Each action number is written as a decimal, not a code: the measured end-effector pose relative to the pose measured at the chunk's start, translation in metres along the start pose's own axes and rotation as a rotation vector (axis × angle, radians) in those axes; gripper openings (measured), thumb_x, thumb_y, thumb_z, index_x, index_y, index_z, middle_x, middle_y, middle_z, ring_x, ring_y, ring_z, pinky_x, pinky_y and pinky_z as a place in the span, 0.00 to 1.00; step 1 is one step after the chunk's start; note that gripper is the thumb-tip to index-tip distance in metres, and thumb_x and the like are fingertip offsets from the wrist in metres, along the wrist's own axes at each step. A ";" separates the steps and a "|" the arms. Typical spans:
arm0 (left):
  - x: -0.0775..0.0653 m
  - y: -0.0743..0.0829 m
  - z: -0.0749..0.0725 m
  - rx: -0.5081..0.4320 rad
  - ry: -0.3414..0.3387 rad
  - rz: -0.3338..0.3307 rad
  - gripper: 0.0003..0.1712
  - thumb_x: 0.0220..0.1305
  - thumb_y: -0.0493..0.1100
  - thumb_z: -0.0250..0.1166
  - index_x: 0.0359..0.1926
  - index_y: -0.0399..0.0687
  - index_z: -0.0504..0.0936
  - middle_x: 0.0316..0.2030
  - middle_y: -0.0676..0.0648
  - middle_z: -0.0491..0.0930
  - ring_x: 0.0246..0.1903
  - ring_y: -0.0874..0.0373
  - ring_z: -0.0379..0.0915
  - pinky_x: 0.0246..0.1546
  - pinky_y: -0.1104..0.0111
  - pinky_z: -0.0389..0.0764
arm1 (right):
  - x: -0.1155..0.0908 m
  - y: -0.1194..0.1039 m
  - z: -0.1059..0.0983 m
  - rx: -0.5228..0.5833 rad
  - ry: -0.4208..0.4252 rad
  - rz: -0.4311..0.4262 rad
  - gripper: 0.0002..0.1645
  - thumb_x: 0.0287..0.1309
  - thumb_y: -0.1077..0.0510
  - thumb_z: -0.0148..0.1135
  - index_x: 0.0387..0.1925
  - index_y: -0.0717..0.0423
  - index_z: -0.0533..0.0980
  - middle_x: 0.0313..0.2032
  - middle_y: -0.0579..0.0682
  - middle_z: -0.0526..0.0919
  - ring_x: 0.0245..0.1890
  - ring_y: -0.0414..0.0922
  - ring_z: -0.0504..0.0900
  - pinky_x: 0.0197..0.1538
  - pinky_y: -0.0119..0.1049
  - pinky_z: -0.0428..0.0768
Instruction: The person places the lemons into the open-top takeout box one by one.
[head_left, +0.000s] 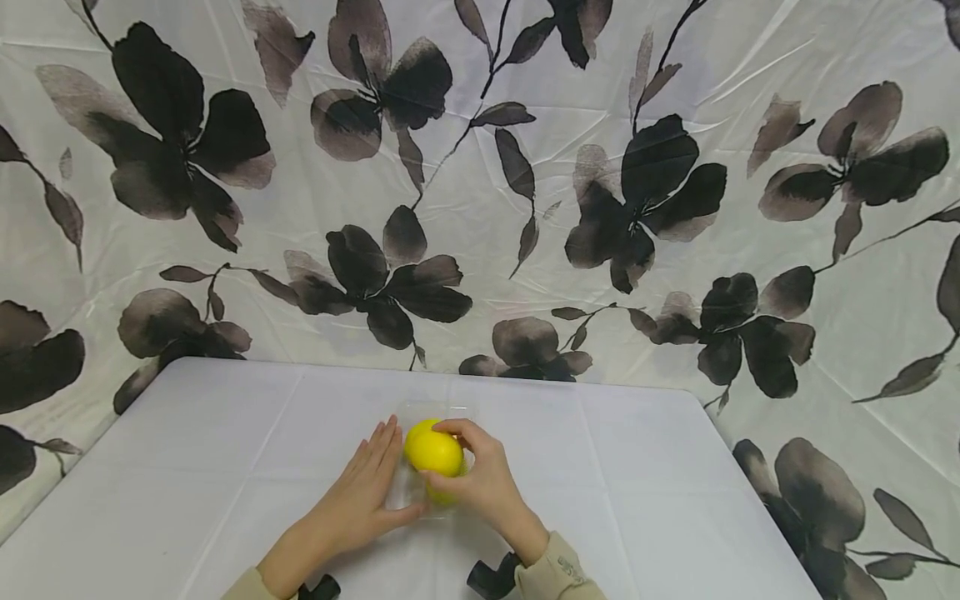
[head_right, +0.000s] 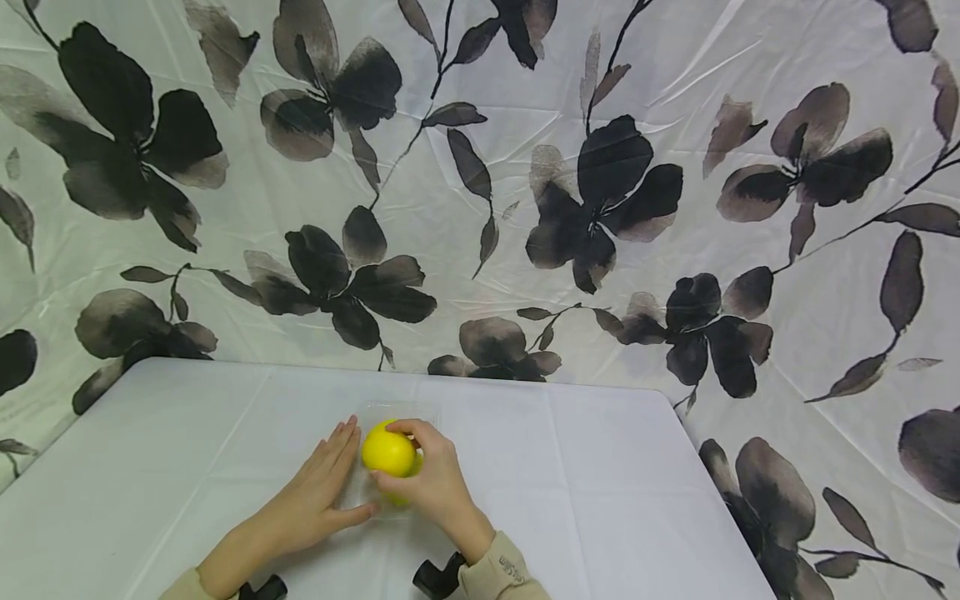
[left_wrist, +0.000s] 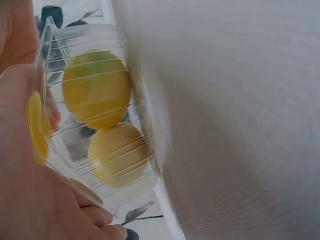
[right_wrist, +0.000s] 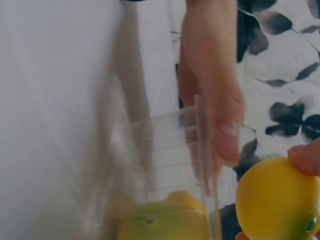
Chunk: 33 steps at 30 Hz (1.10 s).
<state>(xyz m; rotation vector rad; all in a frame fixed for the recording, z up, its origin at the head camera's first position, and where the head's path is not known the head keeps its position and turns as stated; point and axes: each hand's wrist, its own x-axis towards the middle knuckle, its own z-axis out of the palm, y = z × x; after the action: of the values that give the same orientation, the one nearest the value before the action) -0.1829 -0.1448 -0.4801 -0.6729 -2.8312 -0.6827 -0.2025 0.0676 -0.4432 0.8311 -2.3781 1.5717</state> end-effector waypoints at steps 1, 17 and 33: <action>0.000 0.000 0.000 0.000 0.003 0.003 0.65 0.58 0.76 0.58 0.74 0.27 0.52 0.77 0.34 0.42 0.75 0.37 0.39 0.71 0.41 0.49 | -0.001 0.000 0.003 -0.011 -0.015 0.000 0.30 0.47 0.58 0.77 0.54 0.53 0.77 0.54 0.45 0.81 0.53 0.44 0.78 0.59 0.42 0.77; -0.001 -0.002 0.000 0.008 -0.001 0.045 0.60 0.61 0.66 0.64 0.74 0.27 0.50 0.77 0.33 0.41 0.75 0.36 0.39 0.71 0.41 0.49 | -0.008 0.004 0.020 -0.316 -0.090 -0.146 0.32 0.51 0.50 0.77 0.56 0.54 0.76 0.52 0.46 0.81 0.52 0.42 0.78 0.58 0.38 0.78; 0.000 -0.001 0.000 -0.023 0.008 0.024 0.65 0.58 0.76 0.59 0.74 0.27 0.51 0.76 0.33 0.43 0.75 0.36 0.39 0.70 0.40 0.49 | -0.006 0.007 0.019 -0.380 -0.240 -0.225 0.21 0.74 0.51 0.52 0.62 0.51 0.77 0.59 0.48 0.80 0.59 0.43 0.76 0.63 0.40 0.75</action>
<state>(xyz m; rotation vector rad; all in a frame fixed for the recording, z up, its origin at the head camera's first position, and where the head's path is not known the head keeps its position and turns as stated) -0.1836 -0.1459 -0.4804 -0.7051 -2.8079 -0.7135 -0.1986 0.0548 -0.4590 1.1985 -2.5164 0.9402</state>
